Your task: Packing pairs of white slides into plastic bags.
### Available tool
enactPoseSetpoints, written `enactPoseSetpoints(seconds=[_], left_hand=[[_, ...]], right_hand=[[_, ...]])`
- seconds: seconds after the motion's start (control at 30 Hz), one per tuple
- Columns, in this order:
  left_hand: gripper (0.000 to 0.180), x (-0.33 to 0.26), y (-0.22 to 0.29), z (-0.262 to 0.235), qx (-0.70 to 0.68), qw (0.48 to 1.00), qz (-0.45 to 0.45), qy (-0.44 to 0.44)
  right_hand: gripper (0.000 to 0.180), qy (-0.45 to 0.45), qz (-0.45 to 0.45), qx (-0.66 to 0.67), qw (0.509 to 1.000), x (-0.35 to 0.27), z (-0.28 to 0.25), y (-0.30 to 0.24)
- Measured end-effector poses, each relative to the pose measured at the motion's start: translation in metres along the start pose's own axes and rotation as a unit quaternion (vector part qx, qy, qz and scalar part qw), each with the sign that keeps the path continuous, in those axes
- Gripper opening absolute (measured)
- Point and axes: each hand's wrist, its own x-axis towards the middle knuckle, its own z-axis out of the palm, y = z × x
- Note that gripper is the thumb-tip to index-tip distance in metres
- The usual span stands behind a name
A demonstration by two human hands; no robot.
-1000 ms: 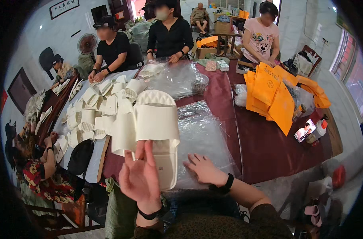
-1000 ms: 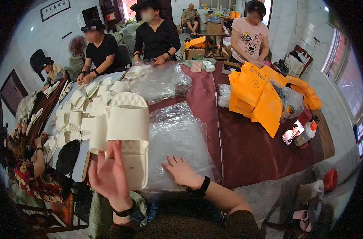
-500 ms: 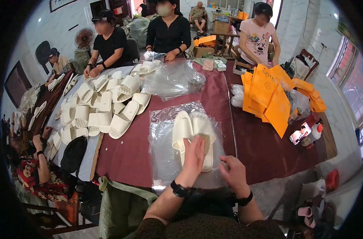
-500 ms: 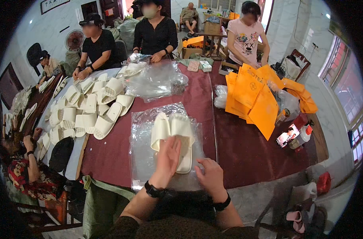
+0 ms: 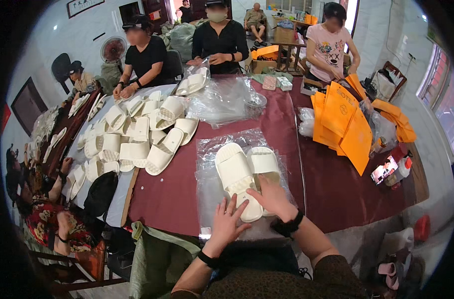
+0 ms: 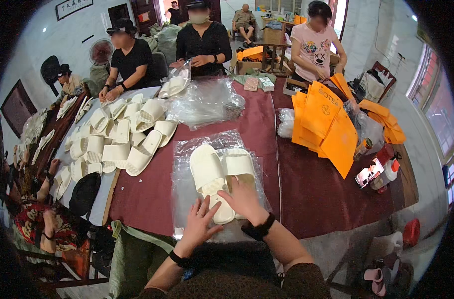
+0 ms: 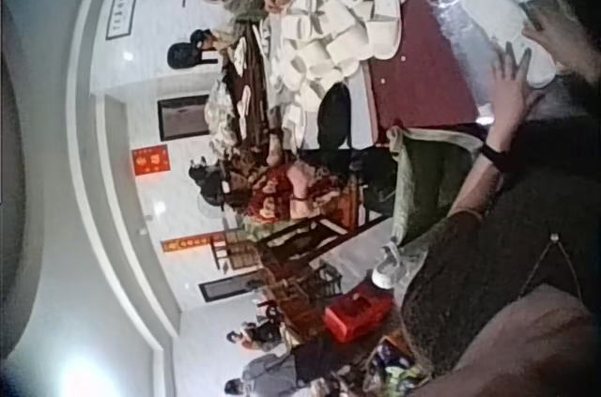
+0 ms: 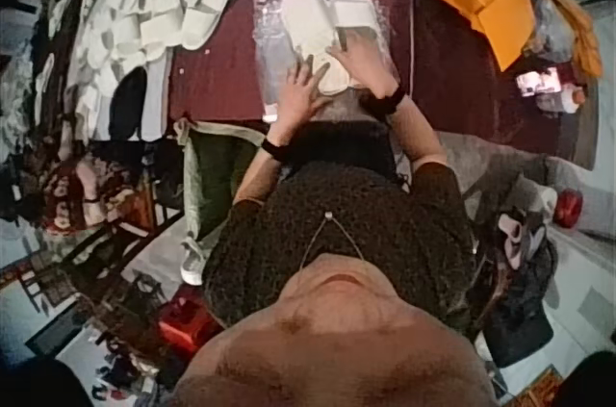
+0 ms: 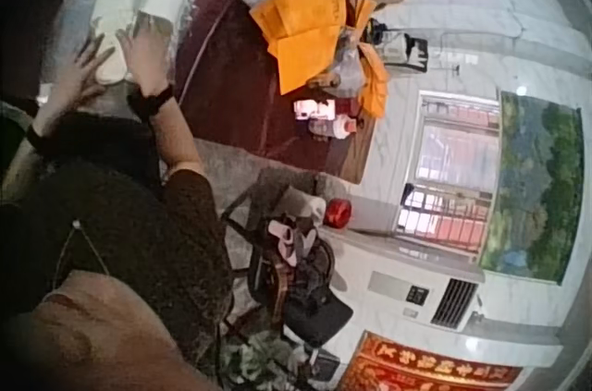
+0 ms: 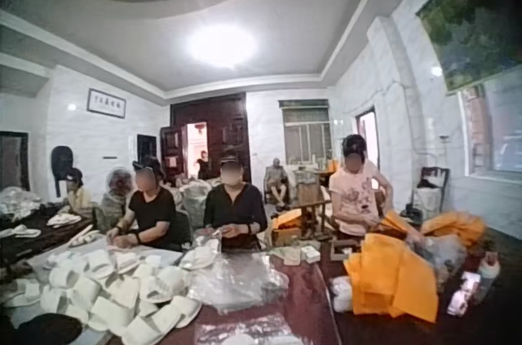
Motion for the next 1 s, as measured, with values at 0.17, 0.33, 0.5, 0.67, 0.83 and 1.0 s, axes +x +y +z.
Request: enactPoseSetpoints(seconds=[0.17, 0.33, 0.5, 0.67, 0.83, 1.0], left_hand=[[0.086, -0.005, -0.005, 0.003, -0.047, 0.999, -0.019, 0.02], [0.089, -0.009, -0.01, 0.006, -0.081, 0.996, -0.026, 0.032], [0.091, -0.01, -0.012, 0.006, -0.071, 0.996, -0.011, 0.047], [0.089, -0.01, -0.01, 0.009, -0.125, 0.989, -0.05, 0.064], [0.085, -0.01, -0.008, 0.006, -0.142, 0.986, -0.092, 0.014], [0.083, -0.013, -0.013, -0.015, -0.041, 0.996, -0.025, -0.077]], right_hand=[[0.062, 0.038, 0.017, -0.08, 0.996, 0.021, 0.042, -0.005], [0.056, -0.006, 0.005, -0.089, 0.996, 0.024, 0.046, -0.015], [0.052, 0.02, 0.025, -0.102, 0.994, 0.038, 0.04, -0.011], [0.047, 0.068, 0.021, -0.045, 0.996, 0.049, 0.053, 0.008], [0.041, 0.141, 0.066, 0.023, 0.988, 0.034, 0.016, 0.023], [0.037, 0.279, 0.105, 0.241, 0.924, -0.017, -0.043, 0.047]])
